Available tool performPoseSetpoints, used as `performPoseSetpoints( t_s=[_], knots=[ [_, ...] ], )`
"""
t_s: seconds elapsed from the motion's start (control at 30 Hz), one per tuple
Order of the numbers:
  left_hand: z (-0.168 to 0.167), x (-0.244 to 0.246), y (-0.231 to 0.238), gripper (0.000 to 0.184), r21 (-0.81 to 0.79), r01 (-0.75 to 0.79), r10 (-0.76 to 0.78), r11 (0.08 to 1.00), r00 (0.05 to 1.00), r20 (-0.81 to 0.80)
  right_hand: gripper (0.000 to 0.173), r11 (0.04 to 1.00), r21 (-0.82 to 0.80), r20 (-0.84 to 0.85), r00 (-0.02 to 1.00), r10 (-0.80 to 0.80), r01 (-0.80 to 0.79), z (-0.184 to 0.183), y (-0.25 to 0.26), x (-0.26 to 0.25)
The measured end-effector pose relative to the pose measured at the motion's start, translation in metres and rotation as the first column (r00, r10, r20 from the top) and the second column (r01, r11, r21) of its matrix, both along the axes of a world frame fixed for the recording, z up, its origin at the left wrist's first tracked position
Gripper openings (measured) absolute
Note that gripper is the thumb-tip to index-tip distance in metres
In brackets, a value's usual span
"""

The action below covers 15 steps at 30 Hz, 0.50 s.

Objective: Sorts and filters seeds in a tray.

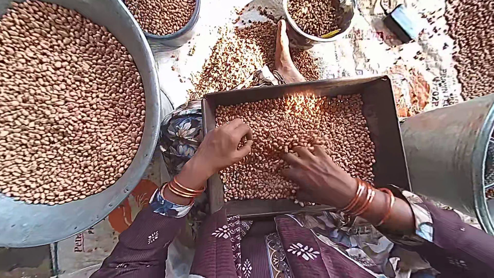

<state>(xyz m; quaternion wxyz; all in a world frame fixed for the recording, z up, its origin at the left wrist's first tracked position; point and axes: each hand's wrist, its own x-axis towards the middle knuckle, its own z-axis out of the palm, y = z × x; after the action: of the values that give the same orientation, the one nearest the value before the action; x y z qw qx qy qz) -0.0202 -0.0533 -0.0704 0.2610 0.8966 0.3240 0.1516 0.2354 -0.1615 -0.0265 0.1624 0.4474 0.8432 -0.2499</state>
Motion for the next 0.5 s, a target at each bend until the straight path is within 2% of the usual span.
performPoseSetpoints(
  t_s=[0.1,0.17,0.23,0.3,0.37,0.4,0.43,0.5],
  knots=[
    [0.019,-0.012,-0.003,0.010,-0.290,-0.112,0.178,0.950,0.961,0.210,0.039,0.982,-0.052,0.281,0.946,-0.158,0.180,0.022,0.002,0.025],
    [0.025,-0.021,-0.008,0.008,-0.498,-0.079,0.293,0.864,0.882,0.370,0.034,0.979,0.001,0.377,0.907,-0.189,0.203,0.030,0.007,0.019],
    [0.028,-0.027,-0.011,0.014,-0.660,0.039,0.391,0.750,0.780,0.489,0.016,0.982,0.169,0.209,0.971,-0.113,0.078,0.030,0.014,0.001],
    [0.031,-0.029,-0.009,0.019,-0.745,0.129,0.452,0.654,0.722,0.523,0.003,0.962,0.264,-0.071,0.993,0.092,-0.070,0.022,0.025,-0.033],
    [0.037,-0.030,-0.010,0.024,-0.785,0.209,0.472,0.584,0.699,0.537,0.014,0.939,0.276,-0.304,0.909,0.286,-0.204,0.003,0.035,-0.075],
    [0.040,-0.029,-0.011,0.026,-0.798,0.245,0.479,0.550,0.690,0.542,0.018,0.921,0.277,-0.364,0.857,0.365,-0.275,-0.011,0.039,-0.092],
    [0.043,-0.028,-0.012,0.028,-0.808,0.279,0.479,0.519,0.688,0.545,0.020,0.906,0.266,-0.382,0.827,0.412,-0.329,-0.023,0.043,-0.104],
    [0.047,-0.026,-0.015,0.029,-0.824,0.291,0.459,0.486,0.717,0.524,0.020,0.908,0.267,-0.361,0.840,0.405,-0.323,-0.041,0.050,-0.108]
  ],
)
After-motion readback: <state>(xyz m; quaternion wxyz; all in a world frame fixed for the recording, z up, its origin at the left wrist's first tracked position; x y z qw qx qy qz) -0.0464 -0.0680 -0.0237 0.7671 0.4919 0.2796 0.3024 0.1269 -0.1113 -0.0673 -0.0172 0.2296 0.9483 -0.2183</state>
